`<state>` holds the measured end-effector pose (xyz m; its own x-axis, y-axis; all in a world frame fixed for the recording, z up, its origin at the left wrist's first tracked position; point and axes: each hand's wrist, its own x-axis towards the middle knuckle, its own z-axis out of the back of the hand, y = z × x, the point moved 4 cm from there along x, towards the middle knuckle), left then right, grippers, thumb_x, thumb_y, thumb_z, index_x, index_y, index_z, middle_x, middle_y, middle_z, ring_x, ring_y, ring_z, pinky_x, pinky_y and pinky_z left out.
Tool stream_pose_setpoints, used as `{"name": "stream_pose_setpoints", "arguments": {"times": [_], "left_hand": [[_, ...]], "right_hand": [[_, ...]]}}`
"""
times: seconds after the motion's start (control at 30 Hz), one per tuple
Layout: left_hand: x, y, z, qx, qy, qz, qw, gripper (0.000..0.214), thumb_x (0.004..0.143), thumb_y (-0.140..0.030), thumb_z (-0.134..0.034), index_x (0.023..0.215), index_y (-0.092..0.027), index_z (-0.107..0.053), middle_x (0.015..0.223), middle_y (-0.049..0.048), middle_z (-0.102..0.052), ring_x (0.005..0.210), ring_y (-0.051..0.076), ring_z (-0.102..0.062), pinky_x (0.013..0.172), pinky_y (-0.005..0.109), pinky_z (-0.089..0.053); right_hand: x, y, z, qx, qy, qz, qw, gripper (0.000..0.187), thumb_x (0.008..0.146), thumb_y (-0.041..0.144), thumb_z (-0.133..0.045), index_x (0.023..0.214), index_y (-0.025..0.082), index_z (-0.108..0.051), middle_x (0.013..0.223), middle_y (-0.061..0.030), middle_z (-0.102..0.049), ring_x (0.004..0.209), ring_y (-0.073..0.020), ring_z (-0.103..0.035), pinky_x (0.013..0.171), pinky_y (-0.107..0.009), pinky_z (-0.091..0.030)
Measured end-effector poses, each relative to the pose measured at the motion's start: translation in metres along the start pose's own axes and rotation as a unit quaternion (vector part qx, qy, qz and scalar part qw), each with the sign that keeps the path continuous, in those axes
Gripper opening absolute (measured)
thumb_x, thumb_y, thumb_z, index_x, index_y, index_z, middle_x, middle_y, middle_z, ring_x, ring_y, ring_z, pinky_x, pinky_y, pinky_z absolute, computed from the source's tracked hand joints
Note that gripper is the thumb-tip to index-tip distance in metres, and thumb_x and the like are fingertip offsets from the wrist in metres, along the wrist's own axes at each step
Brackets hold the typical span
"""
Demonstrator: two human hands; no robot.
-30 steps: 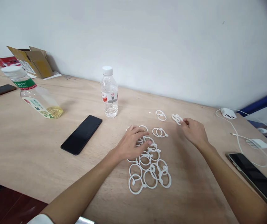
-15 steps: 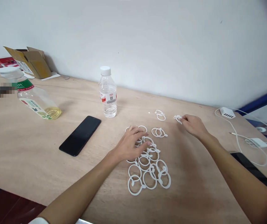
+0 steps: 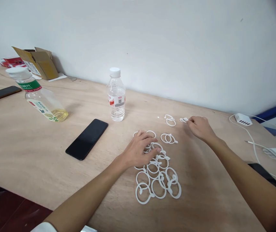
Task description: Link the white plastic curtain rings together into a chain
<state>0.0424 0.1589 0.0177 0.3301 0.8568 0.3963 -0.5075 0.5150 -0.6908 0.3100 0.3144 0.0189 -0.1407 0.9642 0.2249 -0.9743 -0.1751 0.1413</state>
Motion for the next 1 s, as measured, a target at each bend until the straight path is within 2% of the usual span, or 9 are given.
{"name": "stream_pose_setpoints", "arguments": {"times": [0.13,0.27,0.43,0.53,0.6,0.7,0.9,1.0], "left_hand": [[0.000,0.000,0.000,0.001,-0.002,-0.001,1.000,0.027,0.087,-0.034,-0.061,0.106,-0.017,-0.068,0.106,0.0085,-0.068,0.101,0.023,-0.054,0.095,0.043,-0.045],[-0.001,0.001,-0.001,-0.002,-0.013,-0.010,1.000,0.026,0.087,-0.034,-0.061,0.106,-0.017,-0.067,0.105,0.0084,-0.068,0.100,0.022,-0.055,0.094,0.042,-0.045],[-0.001,0.002,-0.001,0.000,-0.004,-0.001,1.000,0.026,0.087,-0.033,-0.061,0.106,-0.016,-0.067,0.106,0.0082,-0.068,0.101,0.023,-0.054,0.093,0.042,-0.046],[-0.001,0.002,-0.001,0.000,0.001,0.003,1.000,0.027,0.087,-0.033,-0.061,0.107,-0.017,-0.067,0.107,0.0081,-0.068,0.102,0.024,-0.053,0.094,0.042,-0.045],[-0.001,0.002,-0.001,-0.001,0.001,0.003,1.000,0.027,0.087,-0.033,-0.060,0.108,-0.017,-0.067,0.107,0.0082,-0.068,0.103,0.024,-0.053,0.094,0.043,-0.045],[0.000,0.001,-0.001,-0.004,0.003,0.004,1.000,0.027,0.087,-0.033,-0.060,0.108,-0.017,-0.067,0.107,0.0085,-0.068,0.102,0.024,-0.054,0.094,0.043,-0.045],[0.000,0.001,0.000,-0.004,-0.001,0.005,1.000,0.026,0.086,-0.033,-0.061,0.106,-0.017,-0.068,0.105,0.0085,-0.068,0.102,0.024,-0.054,0.093,0.042,-0.046],[0.000,0.001,0.000,-0.003,-0.004,0.000,1.000,0.026,0.086,-0.033,-0.061,0.106,-0.018,-0.068,0.104,0.0083,-0.068,0.101,0.024,-0.054,0.093,0.042,-0.046]], "right_hand": [[-0.013,0.002,0.001,0.018,0.007,-0.020,1.000,0.020,0.078,0.027,-0.042,0.063,0.023,-0.054,0.072,-0.0083,-0.064,0.075,-0.0249,-0.057,0.065,-0.035,-0.041],[-0.025,0.001,-0.003,0.031,0.001,-0.011,0.999,0.020,0.076,0.029,-0.043,0.057,0.023,-0.048,0.071,-0.0078,-0.062,0.078,-0.0251,-0.057,0.071,-0.036,-0.043],[-0.037,-0.008,-0.004,0.018,-0.081,0.050,0.995,0.018,0.076,0.030,-0.046,0.062,0.022,-0.054,0.079,-0.0086,-0.059,0.091,-0.0270,-0.054,0.083,-0.040,-0.044],[-0.046,-0.011,-0.002,-0.028,-0.112,0.084,0.990,0.019,0.078,0.031,-0.048,0.069,0.020,-0.062,0.087,-0.0103,-0.057,0.094,-0.0281,-0.052,0.082,-0.041,-0.045],[-0.051,-0.011,-0.001,-0.067,-0.108,0.095,0.987,0.023,0.082,0.031,-0.048,0.076,0.019,-0.066,0.090,-0.0115,-0.057,0.091,-0.0279,-0.052,0.080,-0.041,-0.045],[-0.056,-0.012,-0.002,-0.104,-0.073,0.090,0.988,0.030,0.088,0.033,-0.043,0.082,0.018,-0.069,0.083,-0.0116,-0.060,0.085,-0.0269,-0.054,0.078,-0.040,-0.045],[-0.065,-0.017,-0.009,-0.023,-0.047,0.047,0.998,0.030,0.087,0.035,-0.043,0.088,0.018,-0.068,0.091,-0.0108,-0.068,0.094,-0.0276,-0.057,0.086,-0.040,-0.045],[-0.068,-0.014,-0.009,0.004,-0.039,0.012,0.999,0.027,0.085,0.038,-0.047,0.085,0.020,-0.067,0.088,-0.0091,-0.069,0.093,-0.0271,-0.059,0.088,-0.041,-0.045]]}}
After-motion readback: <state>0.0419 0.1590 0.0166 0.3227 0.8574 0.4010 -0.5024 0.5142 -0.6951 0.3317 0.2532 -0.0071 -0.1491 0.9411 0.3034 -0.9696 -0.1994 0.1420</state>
